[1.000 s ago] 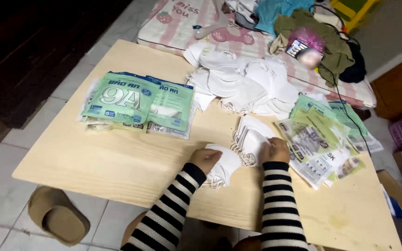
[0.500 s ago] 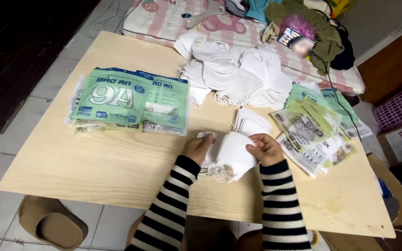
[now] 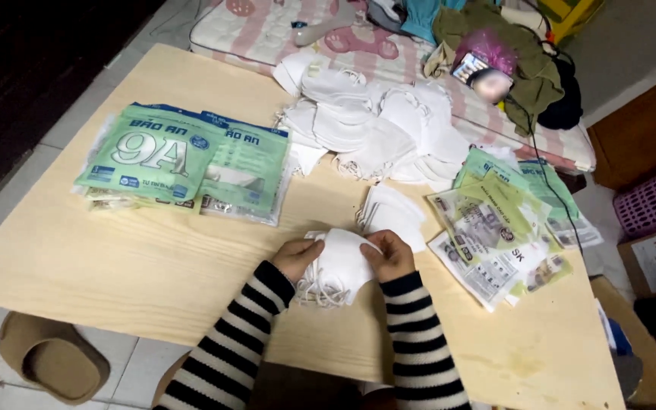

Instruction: Sorting and inspecting white face masks on a table and stacking them neatly.

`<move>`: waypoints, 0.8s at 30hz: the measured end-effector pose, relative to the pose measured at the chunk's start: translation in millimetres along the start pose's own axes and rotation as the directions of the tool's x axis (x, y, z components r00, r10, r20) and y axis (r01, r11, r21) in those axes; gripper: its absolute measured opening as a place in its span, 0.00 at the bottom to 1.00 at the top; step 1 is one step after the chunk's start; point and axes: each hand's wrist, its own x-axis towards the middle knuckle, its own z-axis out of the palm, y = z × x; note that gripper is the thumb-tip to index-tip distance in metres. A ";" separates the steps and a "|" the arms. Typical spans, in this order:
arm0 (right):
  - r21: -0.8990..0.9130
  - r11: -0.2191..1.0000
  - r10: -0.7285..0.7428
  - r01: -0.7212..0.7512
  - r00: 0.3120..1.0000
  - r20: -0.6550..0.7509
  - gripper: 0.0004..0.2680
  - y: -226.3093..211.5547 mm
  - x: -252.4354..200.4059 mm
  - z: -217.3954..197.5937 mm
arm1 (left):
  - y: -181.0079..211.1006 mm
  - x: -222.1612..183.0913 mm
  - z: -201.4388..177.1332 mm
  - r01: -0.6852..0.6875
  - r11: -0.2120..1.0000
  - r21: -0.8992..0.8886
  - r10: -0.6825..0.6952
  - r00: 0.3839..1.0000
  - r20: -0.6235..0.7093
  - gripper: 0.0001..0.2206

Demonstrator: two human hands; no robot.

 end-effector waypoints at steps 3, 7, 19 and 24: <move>0.071 0.997 0.008 -0.001 0.995 -0.097 0.07 -42.9 -5.6 -11.3 | 5.7 -2.5 -0.5 -0.055 0.997 0.063 0.060 0.995 -0.085 0.17; 0.185 0.979 0.092 -0.086 0.996 -0.021 0.08 -25.9 -9.0 -22.8 | -19.2 15.3 -13.5 -0.127 0.992 -0.027 0.125 0.990 -0.065 0.10; 0.041 0.988 0.145 -0.149 0.986 0.086 0.06 -11.5 -16.4 11.2 | 29.3 -26.7 11.8 -0.190 0.973 -0.132 0.194 0.981 0.021 0.10; -0.313 0.945 0.011 -0.092 0.968 -0.251 0.06 -48.3 -11.4 -6.7 | 15.3 -21.9 -1.0 -0.211 0.976 -0.048 0.206 0.975 -0.080 0.08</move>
